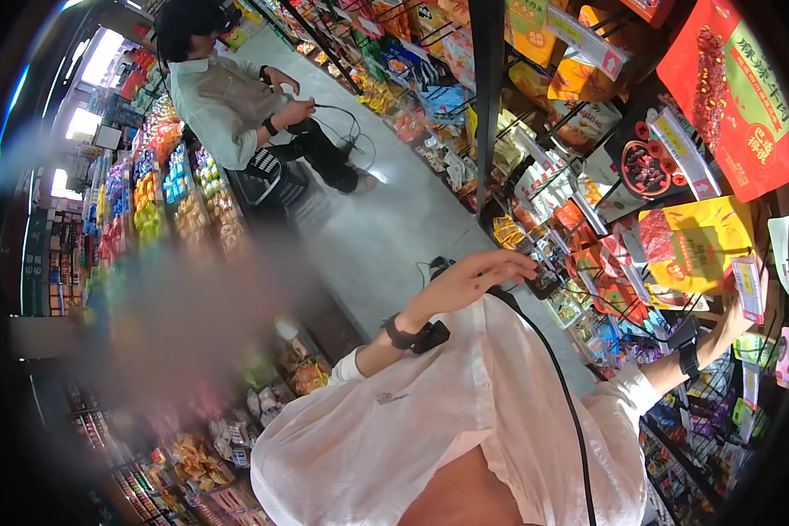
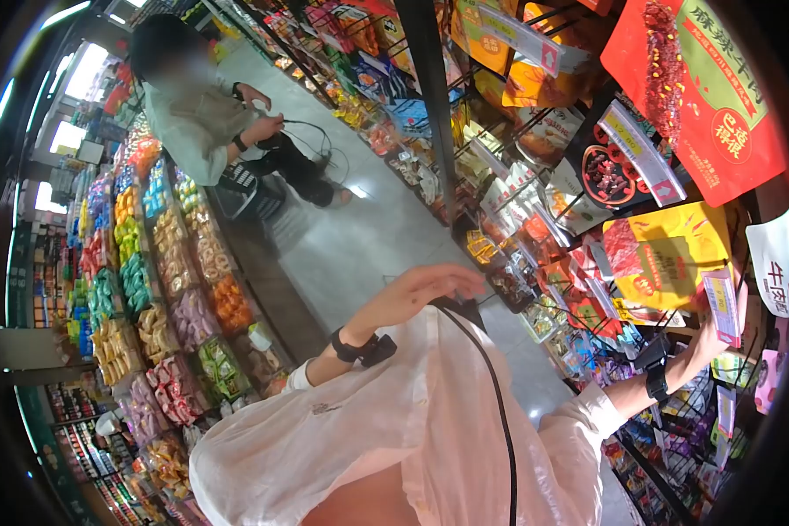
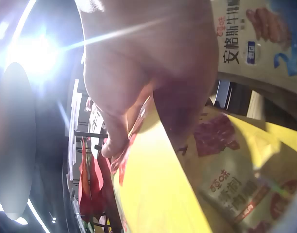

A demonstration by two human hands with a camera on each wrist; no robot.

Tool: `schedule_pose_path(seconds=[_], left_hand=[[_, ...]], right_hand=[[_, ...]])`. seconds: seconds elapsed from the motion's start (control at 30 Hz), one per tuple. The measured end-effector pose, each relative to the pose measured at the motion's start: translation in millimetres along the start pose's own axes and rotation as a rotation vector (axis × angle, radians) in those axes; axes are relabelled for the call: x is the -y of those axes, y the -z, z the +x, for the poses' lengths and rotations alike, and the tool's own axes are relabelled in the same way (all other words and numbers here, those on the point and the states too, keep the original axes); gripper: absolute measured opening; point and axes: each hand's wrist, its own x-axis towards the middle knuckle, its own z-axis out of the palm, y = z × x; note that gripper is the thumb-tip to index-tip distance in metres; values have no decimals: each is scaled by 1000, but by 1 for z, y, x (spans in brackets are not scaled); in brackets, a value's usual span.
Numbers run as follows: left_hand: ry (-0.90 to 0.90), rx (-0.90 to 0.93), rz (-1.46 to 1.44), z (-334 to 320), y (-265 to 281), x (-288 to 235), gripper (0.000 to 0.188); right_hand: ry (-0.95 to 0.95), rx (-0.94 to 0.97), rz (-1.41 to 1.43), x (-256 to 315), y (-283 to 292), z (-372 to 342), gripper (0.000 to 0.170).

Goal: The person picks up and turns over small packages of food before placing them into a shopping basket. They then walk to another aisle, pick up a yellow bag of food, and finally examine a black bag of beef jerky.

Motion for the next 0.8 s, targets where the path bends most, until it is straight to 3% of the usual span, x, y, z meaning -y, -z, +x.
schedule_pose_path(seconds=[0.1,0.2,0.37,0.43,0.47,0.57,0.6,0.7,0.8], left_hand=[[-12,-5,75,-6,9,1,33],[12,-31,57,-9,17,-2,31],[-21,-13,61,-11,37,-8,28],[-90,-4,93,-11,49,-8,26],[-94,13,120,-13,55,-8,27],[-105,57,179,-15,76,-11,27],[-110,68,182,-15,81,-11,27],[-102,91,160,-18,93,-17,26],[-121,83,205,-16,111,-26,26]], right_hand=[[63,-298,-231,-7,-10,-5,48],[73,-299,-283,-1,-14,-4,46],[-129,-335,-405,56,-33,-23,40],[-249,-437,-525,71,-46,-36,39],[-142,-458,-477,82,-53,-43,41],[-142,-485,-439,108,-67,-60,43],[-273,-573,-392,121,-79,-68,44],[-89,-515,-385,158,-101,-89,39],[-202,-556,-401,154,-105,-116,44]])
